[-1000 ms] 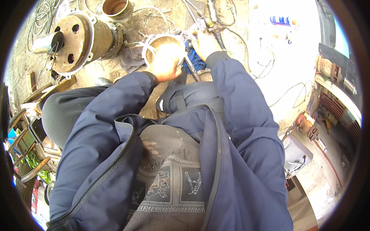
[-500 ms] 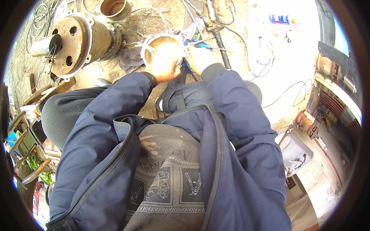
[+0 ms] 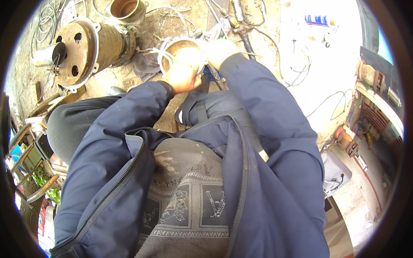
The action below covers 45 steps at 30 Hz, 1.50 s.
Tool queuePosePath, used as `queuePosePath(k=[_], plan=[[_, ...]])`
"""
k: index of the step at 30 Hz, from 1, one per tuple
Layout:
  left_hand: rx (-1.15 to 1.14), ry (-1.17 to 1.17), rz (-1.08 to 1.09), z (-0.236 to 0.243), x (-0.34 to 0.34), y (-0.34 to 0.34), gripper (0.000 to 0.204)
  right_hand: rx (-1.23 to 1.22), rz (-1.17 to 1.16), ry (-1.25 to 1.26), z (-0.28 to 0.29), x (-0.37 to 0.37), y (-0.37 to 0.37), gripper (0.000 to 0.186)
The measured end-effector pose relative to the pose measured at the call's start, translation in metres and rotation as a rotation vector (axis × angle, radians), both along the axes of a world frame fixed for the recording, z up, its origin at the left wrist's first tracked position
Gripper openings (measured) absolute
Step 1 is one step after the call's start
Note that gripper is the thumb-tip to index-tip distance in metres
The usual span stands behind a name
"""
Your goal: The person sits on the ground and manipulates a metal ring and a cylindrical metal part. They use a hammer to tap the ring and then repeatedly rub the ring against the inside of a paint can, likely to clean or smooth it.
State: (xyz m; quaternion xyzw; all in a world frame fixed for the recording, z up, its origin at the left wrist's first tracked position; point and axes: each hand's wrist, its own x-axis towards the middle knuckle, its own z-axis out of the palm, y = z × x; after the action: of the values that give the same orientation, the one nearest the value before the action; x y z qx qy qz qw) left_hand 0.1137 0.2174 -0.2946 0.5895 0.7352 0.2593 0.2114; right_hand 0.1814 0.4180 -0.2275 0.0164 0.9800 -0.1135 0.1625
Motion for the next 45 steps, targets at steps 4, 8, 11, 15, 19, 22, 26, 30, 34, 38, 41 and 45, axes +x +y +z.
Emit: queuePosePath(k=[4,8,11,15,19,22,26,30,34,38,41,45], plan=[[-0.023,-0.062,-0.003,-0.001,-0.002,-0.002,0.041,-0.046,0.049,0.076,0.0,-0.007,0.003,0.025],[0.095,-0.011,-0.016,-0.003,-0.002,-0.005,0.04,0.049,0.06,-0.084,0.006,0.006,0.003,0.031],[0.147,0.075,-0.054,-0.003,-0.004,-0.004,0.04,-0.08,0.004,-0.029,-0.008,-0.009,-0.003,0.029],[0.079,0.006,-0.075,-0.005,-0.008,-0.006,0.037,0.081,0.081,-0.161,-0.037,-0.048,-0.002,0.027],[0.031,-0.025,-0.142,-0.01,-0.006,-0.021,0.04,-0.057,-0.056,-0.241,-0.041,-0.055,0.013,0.036],[0.147,0.046,-0.13,-0.014,-0.003,-0.036,0.043,-0.082,-0.264,-0.164,-0.041,-0.046,0.015,0.051],[-0.056,0.038,-0.277,-0.017,-0.003,-0.051,0.039,-0.177,-0.364,-0.255,-0.057,-0.032,-0.001,0.069],[-0.093,0.118,-0.302,-0.006,-0.02,-0.06,0.038,-0.23,-0.326,-0.195,-0.063,-0.023,-0.024,0.058],[-0.014,0.203,-0.275,0.034,-0.053,-0.059,0.031,-0.178,-0.397,-0.078,-0.019,-0.023,-0.023,0.048],[0.355,0.351,0.015,0.092,-0.067,-0.05,0.03,-0.183,-0.496,0.435,0.052,-0.017,0.003,0.045],[0.314,0.241,0.015,0.111,-0.047,-0.046,0.03,0.045,-0.325,0.239,0.07,-0.018,0.005,0.036],[0.056,0.132,0.008,0.098,-0.028,-0.063,0.034,-0.089,-0.353,0.126,0.036,-0.004,-0.014,0.045]])
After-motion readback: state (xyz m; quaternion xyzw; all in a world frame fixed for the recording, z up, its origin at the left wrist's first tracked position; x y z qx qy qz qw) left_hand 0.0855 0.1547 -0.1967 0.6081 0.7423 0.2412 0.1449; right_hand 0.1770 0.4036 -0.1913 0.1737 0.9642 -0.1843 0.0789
